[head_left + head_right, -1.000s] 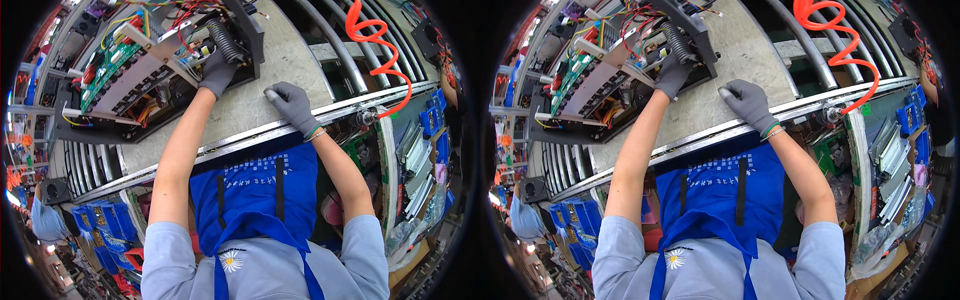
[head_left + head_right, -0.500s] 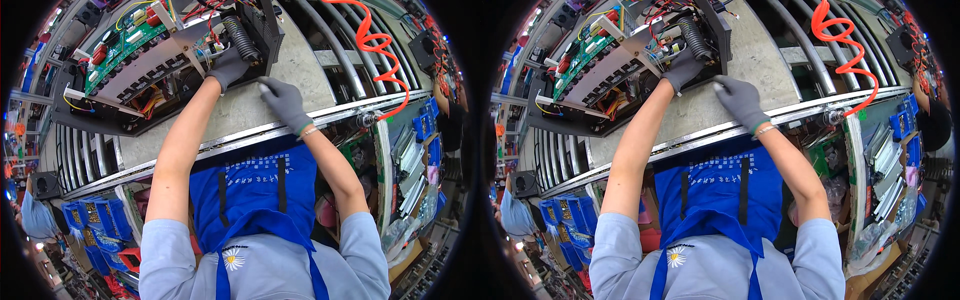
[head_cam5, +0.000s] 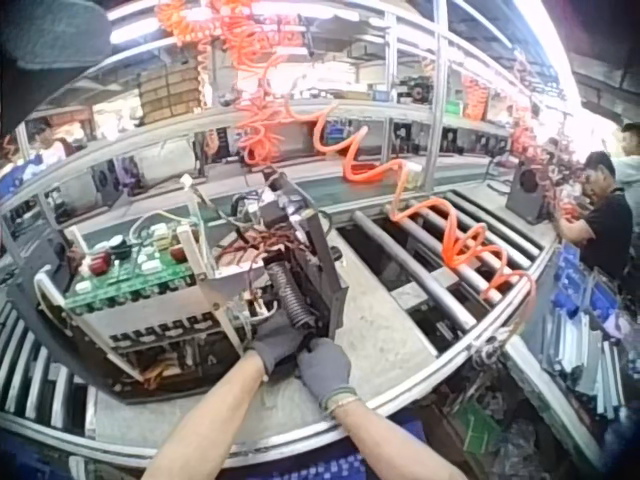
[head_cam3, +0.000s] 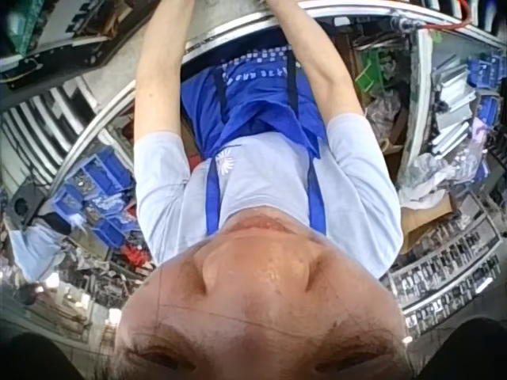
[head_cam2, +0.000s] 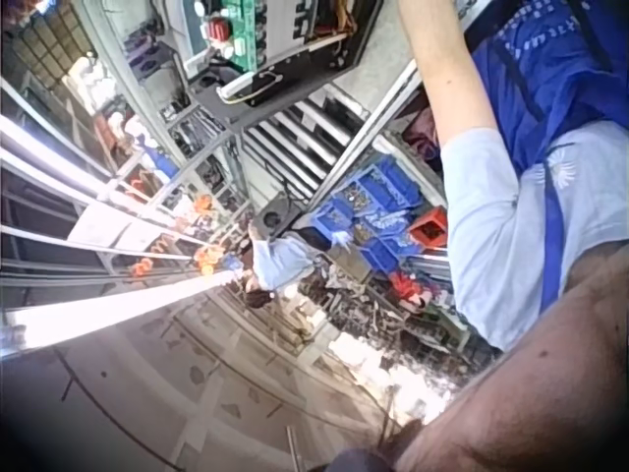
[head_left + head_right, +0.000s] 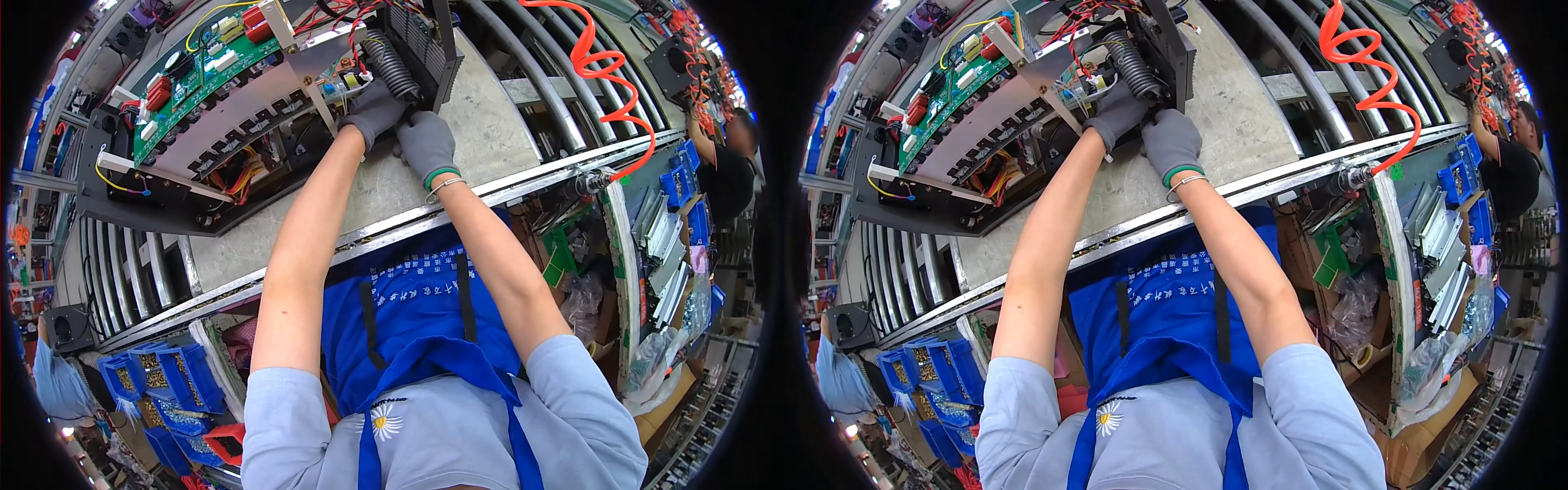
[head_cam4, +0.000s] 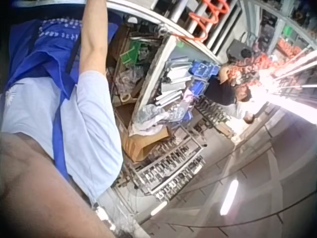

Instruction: The person assembles an electronic device on a workbench, handling metal rails, circuit boards, and wires. They connect various wires to the board, use a pneumatic screwdriver to secure components, and install a metal plate onto the assembly.

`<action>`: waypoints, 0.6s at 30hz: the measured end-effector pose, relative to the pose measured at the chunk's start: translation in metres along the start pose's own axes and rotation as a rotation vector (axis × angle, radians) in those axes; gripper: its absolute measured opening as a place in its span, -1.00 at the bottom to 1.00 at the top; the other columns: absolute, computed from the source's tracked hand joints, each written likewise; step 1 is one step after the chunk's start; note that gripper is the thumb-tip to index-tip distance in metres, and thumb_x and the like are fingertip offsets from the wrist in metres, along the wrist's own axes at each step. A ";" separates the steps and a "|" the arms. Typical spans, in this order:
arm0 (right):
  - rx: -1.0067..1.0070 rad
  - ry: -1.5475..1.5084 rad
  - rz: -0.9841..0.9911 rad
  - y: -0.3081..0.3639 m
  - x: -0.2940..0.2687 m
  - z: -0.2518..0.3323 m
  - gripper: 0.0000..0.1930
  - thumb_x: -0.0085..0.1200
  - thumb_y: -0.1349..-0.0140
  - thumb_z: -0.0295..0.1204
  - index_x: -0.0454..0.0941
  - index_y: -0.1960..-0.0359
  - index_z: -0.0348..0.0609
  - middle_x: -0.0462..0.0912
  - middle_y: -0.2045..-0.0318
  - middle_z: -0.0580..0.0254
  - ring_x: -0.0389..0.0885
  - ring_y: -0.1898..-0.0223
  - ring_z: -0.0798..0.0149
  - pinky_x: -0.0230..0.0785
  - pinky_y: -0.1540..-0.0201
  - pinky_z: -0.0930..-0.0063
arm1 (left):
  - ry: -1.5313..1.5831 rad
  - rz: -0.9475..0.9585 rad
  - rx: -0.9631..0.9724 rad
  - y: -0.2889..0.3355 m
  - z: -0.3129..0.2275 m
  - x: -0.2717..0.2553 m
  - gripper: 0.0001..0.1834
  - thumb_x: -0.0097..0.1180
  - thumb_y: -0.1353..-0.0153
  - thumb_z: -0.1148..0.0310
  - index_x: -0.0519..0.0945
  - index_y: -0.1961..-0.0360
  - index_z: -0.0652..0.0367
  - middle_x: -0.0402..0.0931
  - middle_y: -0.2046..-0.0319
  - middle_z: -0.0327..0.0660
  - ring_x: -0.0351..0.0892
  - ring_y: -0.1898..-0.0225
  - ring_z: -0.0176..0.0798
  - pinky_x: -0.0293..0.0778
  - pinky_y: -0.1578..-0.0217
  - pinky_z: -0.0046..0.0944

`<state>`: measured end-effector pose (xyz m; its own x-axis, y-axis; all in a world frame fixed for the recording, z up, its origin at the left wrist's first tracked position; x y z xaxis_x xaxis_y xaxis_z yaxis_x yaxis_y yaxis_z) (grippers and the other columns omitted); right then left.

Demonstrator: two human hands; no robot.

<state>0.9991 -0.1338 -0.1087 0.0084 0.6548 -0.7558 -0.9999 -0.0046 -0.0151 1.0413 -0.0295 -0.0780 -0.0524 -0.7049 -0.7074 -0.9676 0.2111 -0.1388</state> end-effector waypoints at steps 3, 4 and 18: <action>-0.062 0.178 -0.043 0.003 -0.010 0.016 -0.69 0.02 -0.16 -0.15 0.64 0.39 -0.11 0.65 0.40 -0.01 0.64 0.28 -0.04 0.47 0.24 0.15 | -0.026 -0.002 0.000 0.000 0.004 -0.002 -0.65 -0.05 -0.18 0.22 0.52 0.11 0.21 0.54 0.15 0.05 0.49 0.04 0.08 0.38 0.01 -0.12; -0.081 0.216 -0.031 0.000 -0.011 0.019 -0.70 0.02 -0.15 -0.15 0.65 0.39 -0.09 0.66 0.39 0.00 0.63 0.28 -0.04 0.47 0.23 0.14 | -0.035 -0.016 0.032 -0.004 0.008 -0.001 -0.65 -0.04 -0.18 0.21 0.52 0.11 0.21 0.54 0.15 0.05 0.50 0.04 0.08 0.38 0.01 -0.12; -0.150 0.101 -0.059 0.016 -0.033 0.019 -0.68 0.09 -0.04 -0.08 0.67 0.39 -0.05 0.66 0.40 0.06 0.65 0.30 0.01 0.46 0.22 0.19 | -0.200 -0.285 0.037 0.056 -0.021 -0.031 -0.56 -0.01 -0.18 0.18 0.46 -0.03 0.18 0.47 0.03 0.13 0.44 -0.02 0.18 0.35 -0.05 -0.01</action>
<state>0.9827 -0.1412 -0.0717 0.0755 0.5778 -0.8127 -0.9845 -0.0860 -0.1526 0.9838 -0.0102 -0.0492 0.2716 -0.5931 -0.7580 -0.9266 0.0518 -0.3725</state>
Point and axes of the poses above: each hand's wrist, its own y-axis away from the middle knuckle, its own x-axis out of the palm, z = x × y, the point moved 8 cm from there along -y, towards the middle knuckle
